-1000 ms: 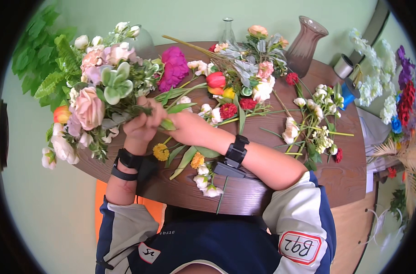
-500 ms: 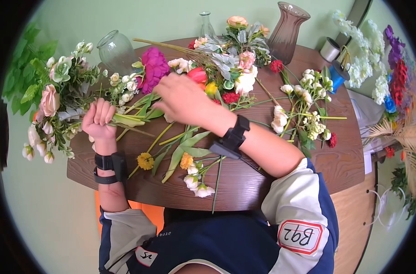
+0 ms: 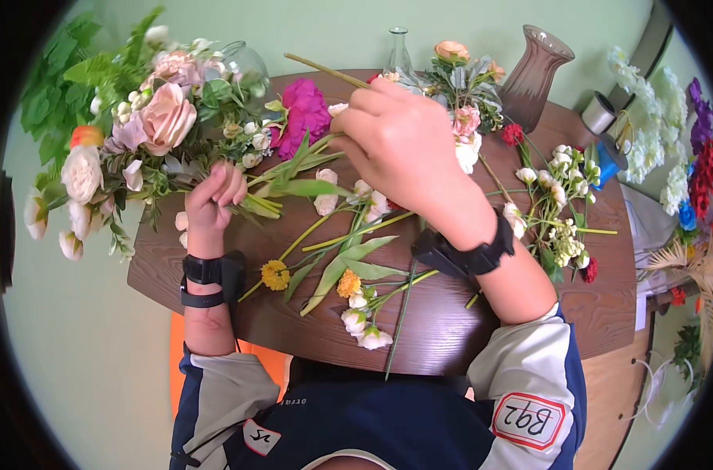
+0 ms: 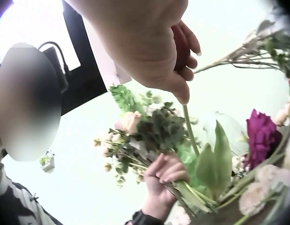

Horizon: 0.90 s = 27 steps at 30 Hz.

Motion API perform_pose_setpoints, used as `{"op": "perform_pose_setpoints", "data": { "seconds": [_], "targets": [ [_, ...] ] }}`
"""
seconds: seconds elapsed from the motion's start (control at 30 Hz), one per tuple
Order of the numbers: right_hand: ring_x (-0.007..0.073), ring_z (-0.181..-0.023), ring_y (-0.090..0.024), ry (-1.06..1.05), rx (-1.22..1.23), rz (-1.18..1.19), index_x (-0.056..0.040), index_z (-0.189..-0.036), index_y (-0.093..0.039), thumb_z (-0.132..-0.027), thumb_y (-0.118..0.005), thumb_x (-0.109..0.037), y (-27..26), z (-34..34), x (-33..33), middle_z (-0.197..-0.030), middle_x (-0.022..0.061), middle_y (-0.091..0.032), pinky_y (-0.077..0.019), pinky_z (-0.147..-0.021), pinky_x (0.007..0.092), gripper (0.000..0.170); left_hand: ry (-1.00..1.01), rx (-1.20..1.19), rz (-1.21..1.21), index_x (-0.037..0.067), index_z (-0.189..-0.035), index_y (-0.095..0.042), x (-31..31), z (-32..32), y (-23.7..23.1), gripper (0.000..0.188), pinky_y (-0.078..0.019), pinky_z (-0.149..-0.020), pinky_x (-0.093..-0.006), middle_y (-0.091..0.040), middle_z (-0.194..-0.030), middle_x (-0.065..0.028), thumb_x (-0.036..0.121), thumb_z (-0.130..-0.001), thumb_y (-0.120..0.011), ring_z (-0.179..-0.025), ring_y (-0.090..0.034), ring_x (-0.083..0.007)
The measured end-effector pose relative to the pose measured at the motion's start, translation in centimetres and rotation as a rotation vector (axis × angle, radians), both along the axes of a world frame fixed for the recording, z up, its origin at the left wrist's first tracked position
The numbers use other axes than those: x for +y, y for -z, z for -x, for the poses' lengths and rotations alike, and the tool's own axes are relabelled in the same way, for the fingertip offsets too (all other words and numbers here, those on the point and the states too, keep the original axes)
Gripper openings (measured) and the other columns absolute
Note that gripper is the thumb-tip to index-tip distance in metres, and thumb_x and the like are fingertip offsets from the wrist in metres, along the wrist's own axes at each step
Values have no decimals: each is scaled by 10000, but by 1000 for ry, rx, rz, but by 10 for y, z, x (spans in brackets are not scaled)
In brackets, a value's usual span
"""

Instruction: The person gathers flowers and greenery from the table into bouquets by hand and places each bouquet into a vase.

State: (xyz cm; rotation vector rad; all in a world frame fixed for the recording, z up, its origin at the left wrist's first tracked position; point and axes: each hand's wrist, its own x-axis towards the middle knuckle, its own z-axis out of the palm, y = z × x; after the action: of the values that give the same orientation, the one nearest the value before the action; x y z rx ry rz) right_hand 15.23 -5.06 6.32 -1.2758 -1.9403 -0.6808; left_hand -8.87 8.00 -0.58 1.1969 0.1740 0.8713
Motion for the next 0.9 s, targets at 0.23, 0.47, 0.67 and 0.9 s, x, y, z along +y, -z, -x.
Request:
{"op": "perform_pose_setpoints", "data": {
  "seconds": [0.23, 0.47, 0.67, 0.9],
  "targets": [
    [221, -607, -514, -106, 154, -113, -68, -729, -610, -587, -709, -14, -41, -3, -37, -657, 42, -533, -411, -520, 302, 181, 307, -175, -237, 32, -959, -508, -10, 4, 4, 191, -343, -481, -238, -361, -544, 20, 187, -847, -515, -458, -375, -100],
    [191, -623, -537, -307, 206, 163, -2, -731, -629, -549, -651, 88, -62, -6, -70, -692, 81, -553, -410, -551, 259, 204, 73, -230, -116, 15, -1025, -497, -3, -7, 59, 272, -356, -488, -271, -382, -562, -3, 218, -844, -500, -449, -381, -139],
    [196, -660, -541, -239, 176, -61, 16, -785, -622, -568, -658, 67, -67, -10, -67, -723, 88, -561, -415, -581, 265, 226, -71, -31, -425, 16, -1024, -497, 2, -2, 71, 283, -360, -496, -280, -391, -573, -7, 237, -847, -499, -446, -375, -147],
    [228, -671, -533, 97, 58, 20, -24, -738, -614, -576, -654, 84, -64, -20, -66, -696, 78, -552, -432, -574, 304, 199, -301, 97, 26, -1, -935, -527, -29, -23, 10, 229, -391, -433, -232, -536, -728, -26, -60, -719, -580, -500, -454, -78]
  ]
}}
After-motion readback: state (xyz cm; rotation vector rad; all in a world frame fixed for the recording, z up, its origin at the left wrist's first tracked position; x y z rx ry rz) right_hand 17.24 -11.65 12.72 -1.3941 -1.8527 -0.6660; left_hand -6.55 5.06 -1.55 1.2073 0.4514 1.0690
